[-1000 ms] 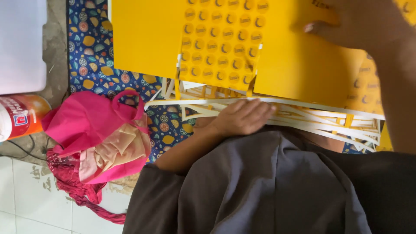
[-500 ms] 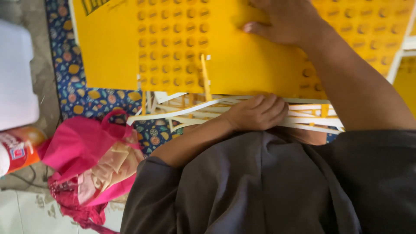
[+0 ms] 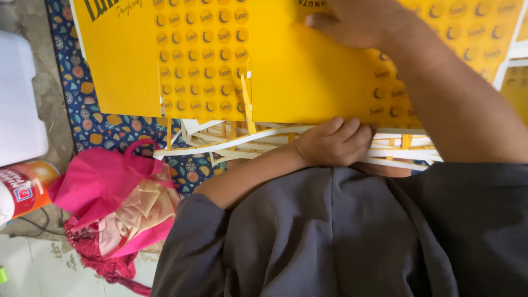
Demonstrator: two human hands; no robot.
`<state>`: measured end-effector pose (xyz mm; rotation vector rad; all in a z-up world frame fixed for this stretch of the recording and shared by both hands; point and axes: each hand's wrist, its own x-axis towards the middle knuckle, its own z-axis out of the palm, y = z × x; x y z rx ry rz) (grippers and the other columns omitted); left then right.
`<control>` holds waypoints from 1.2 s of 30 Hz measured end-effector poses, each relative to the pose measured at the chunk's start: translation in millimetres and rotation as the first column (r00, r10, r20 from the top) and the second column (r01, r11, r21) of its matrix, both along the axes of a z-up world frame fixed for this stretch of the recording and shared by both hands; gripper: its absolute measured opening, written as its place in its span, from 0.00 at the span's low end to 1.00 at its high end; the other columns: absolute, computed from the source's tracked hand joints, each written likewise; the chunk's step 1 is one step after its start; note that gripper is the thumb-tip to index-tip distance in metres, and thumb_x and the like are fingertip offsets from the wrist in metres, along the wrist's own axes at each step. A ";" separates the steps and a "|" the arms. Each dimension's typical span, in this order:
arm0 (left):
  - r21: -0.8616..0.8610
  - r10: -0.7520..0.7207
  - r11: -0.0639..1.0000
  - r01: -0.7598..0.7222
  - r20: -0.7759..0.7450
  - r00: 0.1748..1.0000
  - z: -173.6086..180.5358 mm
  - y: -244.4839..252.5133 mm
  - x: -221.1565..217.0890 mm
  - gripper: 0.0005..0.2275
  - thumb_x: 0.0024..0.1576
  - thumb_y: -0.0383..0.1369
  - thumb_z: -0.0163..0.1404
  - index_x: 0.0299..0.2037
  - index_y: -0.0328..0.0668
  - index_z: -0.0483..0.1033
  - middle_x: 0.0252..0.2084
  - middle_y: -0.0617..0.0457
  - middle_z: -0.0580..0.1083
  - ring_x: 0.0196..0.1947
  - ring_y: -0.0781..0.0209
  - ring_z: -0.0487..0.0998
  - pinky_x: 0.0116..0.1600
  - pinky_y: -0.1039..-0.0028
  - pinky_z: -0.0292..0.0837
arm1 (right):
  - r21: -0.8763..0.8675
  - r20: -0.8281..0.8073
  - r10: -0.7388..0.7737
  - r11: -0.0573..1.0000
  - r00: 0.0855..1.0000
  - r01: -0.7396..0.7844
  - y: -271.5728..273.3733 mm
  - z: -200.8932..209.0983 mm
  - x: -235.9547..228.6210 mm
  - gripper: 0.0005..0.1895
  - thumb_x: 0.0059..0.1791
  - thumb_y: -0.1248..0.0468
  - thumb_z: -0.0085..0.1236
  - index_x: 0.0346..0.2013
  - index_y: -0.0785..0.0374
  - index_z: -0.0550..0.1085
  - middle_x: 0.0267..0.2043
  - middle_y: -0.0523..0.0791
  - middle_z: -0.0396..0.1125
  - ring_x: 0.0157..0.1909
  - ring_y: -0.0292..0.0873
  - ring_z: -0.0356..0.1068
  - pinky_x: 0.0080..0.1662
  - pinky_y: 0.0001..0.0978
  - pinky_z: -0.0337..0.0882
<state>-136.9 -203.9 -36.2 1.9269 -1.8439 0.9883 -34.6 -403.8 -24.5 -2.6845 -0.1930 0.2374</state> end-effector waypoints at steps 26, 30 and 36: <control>-0.031 -0.118 0.993 0.115 -0.089 0.989 16.4 -7.2 0.7 0.04 0.58 0.28 0.58 0.40 0.37 0.81 0.41 0.55 0.76 0.33 0.66 0.72 0.36 0.78 0.61 | -0.035 -0.129 -0.572 0.819 0.810 0.572 -110.4 33.5 -78.1 0.12 0.66 0.55 0.61 0.57 0.59 0.82 0.36 0.61 0.76 0.24 0.61 0.78 0.22 0.51 0.78; 0.011 -0.178 0.984 0.179 -0.075 0.981 23.8 -7.5 -12.0 0.03 0.59 0.26 0.59 0.40 0.40 0.80 0.40 0.55 0.75 0.34 0.66 0.72 0.36 0.77 0.61 | 0.182 -0.145 -0.493 0.839 0.858 0.513 -121.8 9.5 -80.5 0.14 0.64 0.57 0.59 0.54 0.66 0.80 0.33 0.54 0.75 0.21 0.50 0.73 0.19 0.43 0.71; 0.060 -0.038 0.997 0.048 -0.168 0.985 13.2 -8.5 -27.7 0.06 0.58 0.30 0.59 0.44 0.41 0.81 0.39 0.57 0.75 0.34 0.65 0.70 0.40 0.73 0.60 | 0.245 -0.032 -0.534 0.815 0.845 0.525 -113.6 25.1 -113.1 0.15 0.63 0.56 0.60 0.53 0.66 0.80 0.33 0.53 0.75 0.23 0.47 0.73 0.21 0.39 0.72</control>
